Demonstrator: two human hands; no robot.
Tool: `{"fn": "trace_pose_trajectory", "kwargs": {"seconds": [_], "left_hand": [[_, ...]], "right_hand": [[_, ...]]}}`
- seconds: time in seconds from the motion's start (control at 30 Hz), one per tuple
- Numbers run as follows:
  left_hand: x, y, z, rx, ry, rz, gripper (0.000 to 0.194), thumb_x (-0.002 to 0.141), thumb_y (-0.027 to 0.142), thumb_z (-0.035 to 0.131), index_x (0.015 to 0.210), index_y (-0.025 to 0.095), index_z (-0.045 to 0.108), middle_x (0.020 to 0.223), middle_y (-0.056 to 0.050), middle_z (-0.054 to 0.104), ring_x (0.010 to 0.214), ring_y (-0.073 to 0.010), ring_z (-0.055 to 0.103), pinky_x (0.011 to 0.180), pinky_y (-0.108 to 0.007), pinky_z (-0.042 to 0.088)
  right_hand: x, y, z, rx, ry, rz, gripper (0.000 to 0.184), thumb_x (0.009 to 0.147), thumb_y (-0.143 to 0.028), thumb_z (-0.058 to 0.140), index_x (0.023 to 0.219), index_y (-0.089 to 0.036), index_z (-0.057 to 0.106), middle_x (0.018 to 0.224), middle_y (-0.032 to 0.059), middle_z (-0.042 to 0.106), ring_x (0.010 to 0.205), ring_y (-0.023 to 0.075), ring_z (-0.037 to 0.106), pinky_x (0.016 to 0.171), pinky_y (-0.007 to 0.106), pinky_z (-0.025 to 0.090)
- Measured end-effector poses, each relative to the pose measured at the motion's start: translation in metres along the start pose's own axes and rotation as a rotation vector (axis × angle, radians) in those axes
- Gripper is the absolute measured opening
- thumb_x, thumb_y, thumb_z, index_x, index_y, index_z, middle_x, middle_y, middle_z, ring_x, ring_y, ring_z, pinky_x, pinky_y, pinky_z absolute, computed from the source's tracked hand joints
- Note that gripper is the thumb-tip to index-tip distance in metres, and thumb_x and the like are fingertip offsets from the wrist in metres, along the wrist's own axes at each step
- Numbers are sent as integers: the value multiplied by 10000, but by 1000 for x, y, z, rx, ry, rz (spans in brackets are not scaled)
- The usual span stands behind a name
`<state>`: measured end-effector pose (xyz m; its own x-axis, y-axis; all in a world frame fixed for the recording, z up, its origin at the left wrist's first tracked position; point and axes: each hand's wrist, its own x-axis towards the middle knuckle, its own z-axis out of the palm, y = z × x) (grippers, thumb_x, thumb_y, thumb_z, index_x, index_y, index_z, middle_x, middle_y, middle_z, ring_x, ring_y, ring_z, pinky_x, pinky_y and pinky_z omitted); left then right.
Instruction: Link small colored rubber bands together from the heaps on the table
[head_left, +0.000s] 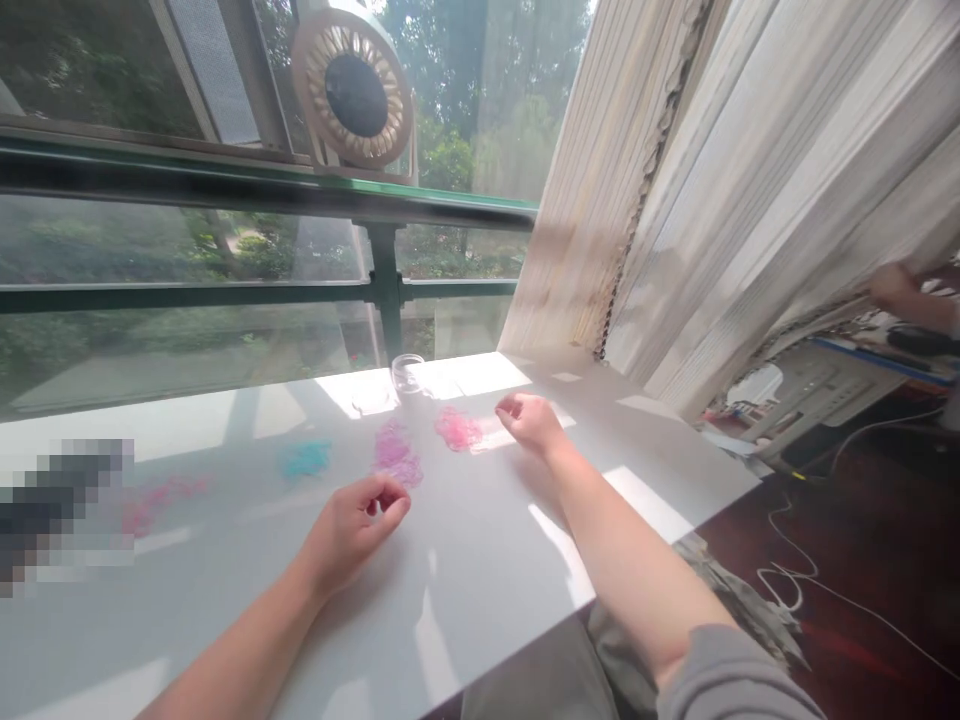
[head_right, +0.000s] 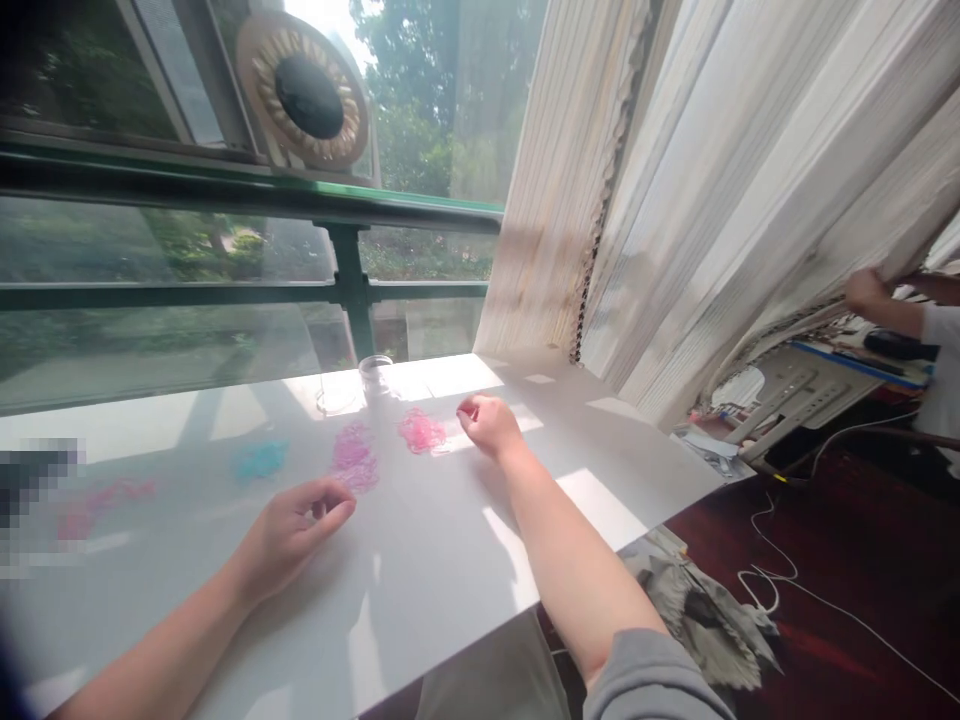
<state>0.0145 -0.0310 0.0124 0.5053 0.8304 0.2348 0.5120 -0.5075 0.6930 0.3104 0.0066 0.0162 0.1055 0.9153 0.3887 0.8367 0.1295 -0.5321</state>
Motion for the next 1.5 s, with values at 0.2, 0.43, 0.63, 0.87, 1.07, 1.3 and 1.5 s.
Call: {"fn": "trace_pose_trajectory", "kwargs": {"seconds": [0.2, 0.43, 0.63, 0.87, 1.07, 1.3, 1.5], "left_hand": [[-2, 8, 3, -30, 20, 26, 192, 791, 304, 478, 688, 184, 586, 636, 7, 594, 598, -118, 510, 592, -222, 410], [-2, 7, 5, -58, 44, 13, 205, 791, 325, 484, 687, 183, 589, 632, 9, 588, 600, -119, 512, 566, -208, 403], [1, 1, 4, -36, -12, 8, 210, 796, 346, 490, 710, 185, 595, 646, 4, 592, 613, -124, 529, 579, -206, 426], [1, 1, 4, -37, -29, -11, 194, 791, 340, 505, 722, 191, 608, 657, 1, 611, 617, -127, 542, 578, -205, 432], [1, 2, 3, -24, -37, 0, 214, 793, 356, 497, 733, 187, 614, 646, -3, 611, 613, -130, 547, 582, -208, 439], [0, 5, 6, -58, 12, -2, 223, 788, 362, 494, 705, 186, 604, 626, 1, 609, 598, -127, 544, 576, -208, 428], [-2, 10, 9, -81, 61, -4, 238, 782, 364, 477, 684, 185, 599, 609, -2, 604, 589, -130, 534, 570, -216, 420]], "right_hand": [[1, 50, -19, -193, 99, 79, 185, 758, -233, 505, 722, -199, 683, 769, 39, 619, 662, 157, 536, 638, 264, 395], [-2, 68, -5, -242, 113, 46, 205, 775, -224, 490, 773, -200, 693, 807, 40, 613, 737, 167, 547, 660, 267, 403], [3, 71, -2, -237, 121, -1, 194, 768, -210, 502, 784, -198, 696, 812, 48, 614, 821, 188, 546, 746, 289, 417], [2, 78, 0, -229, 102, -4, 208, 758, -194, 508, 806, -212, 709, 818, 51, 606, 829, 194, 545, 780, 306, 429], [2, 78, -3, -232, 72, 9, 301, 757, -122, 471, 931, -206, 702, 896, 62, 615, 884, 203, 537, 822, 318, 437], [3, 80, 0, -245, 15, 16, 346, 775, -97, 472, 1040, -199, 669, 1049, 80, 613, 984, 219, 511, 898, 342, 417], [4, 82, 2, -270, -27, 34, 408, 804, -86, 432, 1144, -211, 620, 1198, 71, 578, 1080, 226, 480, 946, 358, 384]]}}
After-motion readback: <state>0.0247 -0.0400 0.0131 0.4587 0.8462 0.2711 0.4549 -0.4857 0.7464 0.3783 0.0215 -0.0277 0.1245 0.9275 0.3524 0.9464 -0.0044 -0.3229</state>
